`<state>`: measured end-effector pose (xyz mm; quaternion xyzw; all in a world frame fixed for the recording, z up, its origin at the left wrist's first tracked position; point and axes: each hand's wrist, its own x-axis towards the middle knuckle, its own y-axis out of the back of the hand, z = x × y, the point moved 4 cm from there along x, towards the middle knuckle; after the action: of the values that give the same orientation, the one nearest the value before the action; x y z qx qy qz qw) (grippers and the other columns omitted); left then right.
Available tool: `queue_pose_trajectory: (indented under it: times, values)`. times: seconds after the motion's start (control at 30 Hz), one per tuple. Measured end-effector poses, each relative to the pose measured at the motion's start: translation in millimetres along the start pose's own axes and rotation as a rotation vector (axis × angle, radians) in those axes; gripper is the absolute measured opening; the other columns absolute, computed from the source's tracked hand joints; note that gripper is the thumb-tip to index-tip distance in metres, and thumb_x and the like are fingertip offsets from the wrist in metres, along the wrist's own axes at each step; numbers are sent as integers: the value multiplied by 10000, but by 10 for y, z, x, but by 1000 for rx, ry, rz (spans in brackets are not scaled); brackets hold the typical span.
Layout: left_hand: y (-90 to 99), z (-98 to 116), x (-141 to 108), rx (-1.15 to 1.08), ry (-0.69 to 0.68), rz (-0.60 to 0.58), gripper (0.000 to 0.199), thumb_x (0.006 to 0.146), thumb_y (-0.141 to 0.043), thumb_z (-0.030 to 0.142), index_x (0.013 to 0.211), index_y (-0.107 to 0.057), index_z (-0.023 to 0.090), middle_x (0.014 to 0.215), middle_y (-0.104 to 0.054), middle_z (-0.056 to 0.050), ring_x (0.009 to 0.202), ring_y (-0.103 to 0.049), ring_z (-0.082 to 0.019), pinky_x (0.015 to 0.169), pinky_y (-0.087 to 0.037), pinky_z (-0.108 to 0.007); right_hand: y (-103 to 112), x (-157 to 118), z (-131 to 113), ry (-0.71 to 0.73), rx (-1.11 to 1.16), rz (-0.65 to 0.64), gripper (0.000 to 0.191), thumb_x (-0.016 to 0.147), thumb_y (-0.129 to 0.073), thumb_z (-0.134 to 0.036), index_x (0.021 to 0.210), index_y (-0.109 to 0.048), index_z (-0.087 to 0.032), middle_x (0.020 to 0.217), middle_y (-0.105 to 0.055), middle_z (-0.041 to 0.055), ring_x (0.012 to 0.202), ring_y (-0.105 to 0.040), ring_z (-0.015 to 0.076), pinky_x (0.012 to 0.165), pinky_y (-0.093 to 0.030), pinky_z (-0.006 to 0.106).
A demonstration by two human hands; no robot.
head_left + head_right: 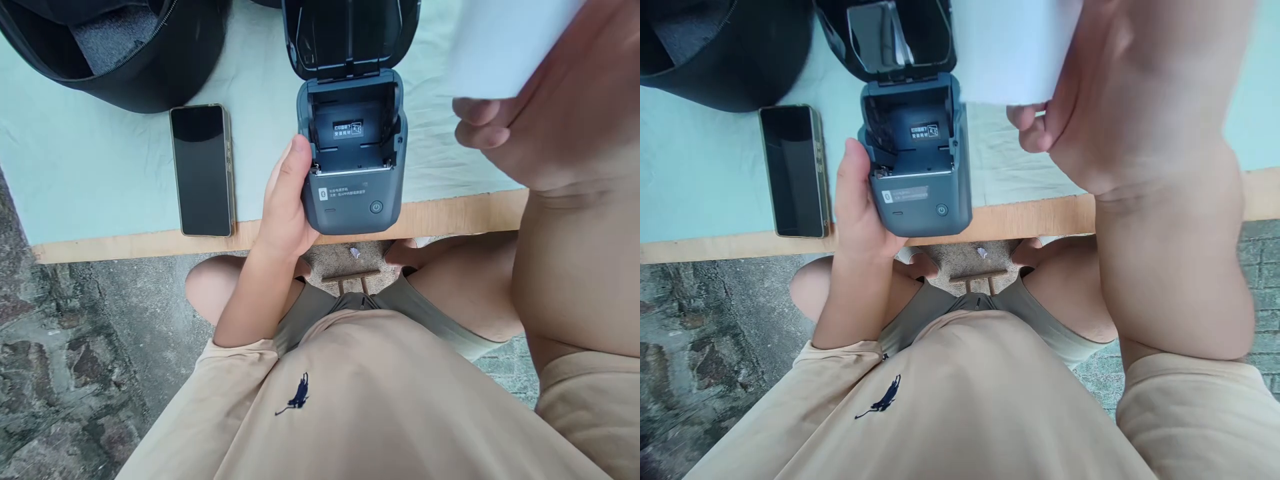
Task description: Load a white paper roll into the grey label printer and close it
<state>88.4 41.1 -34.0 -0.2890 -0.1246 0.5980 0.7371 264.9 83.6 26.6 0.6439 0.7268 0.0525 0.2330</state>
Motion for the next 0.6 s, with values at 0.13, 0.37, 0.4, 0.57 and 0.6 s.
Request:
queue_pose_trajectory:
  times: [0.13,0.37,0.4,0.57,0.6]
  values:
    - [-15,9,4,-29,21,0,427,923,-298,492,1040,-649,277,1139,-684,-9,1150,-612,-229,997,-508,-368,-27,-14,73,324,236,0,248,825,-547,-322,1062,-531,-253,857,-558,-33,653,-565,42,487,-473,225]
    - [-3,-22,13,-4,14,2,460,914,-289,524,1047,-637,253,1178,-663,-22,1133,-616,-222,1008,-492,-347,-68,-15,98,514,-305,109,242,827,-563,-307,1056,-520,-242,960,-516,-8,842,-478,59,653,-388,227]
    - [1,-22,15,14,10,2,474,909,-285,541,1050,-637,257,1185,-660,-22,1109,-628,-217,1002,-494,-341,-64,-7,116,514,-368,133,266,826,-549,-261,1088,-507,-265,941,-515,-16,822,-467,59,666,-371,234]
    - [-3,-3,7,6,19,12,444,912,-296,525,1027,-646,278,1151,-669,-5,1026,-659,-194,970,-509,-335,-121,28,194,420,-532,112,466,792,-540,-181,1242,-430,-234,867,-546,0,714,-438,61,707,-425,246]
    - [-9,2,2,4,25,12,440,916,-292,517,1027,-644,278,1145,-670,-6,1017,-660,-190,966,-511,-330,-135,21,181,413,-527,103,504,779,-554,-179,1262,-416,-215,895,-567,8,717,-447,62,718,-440,246]
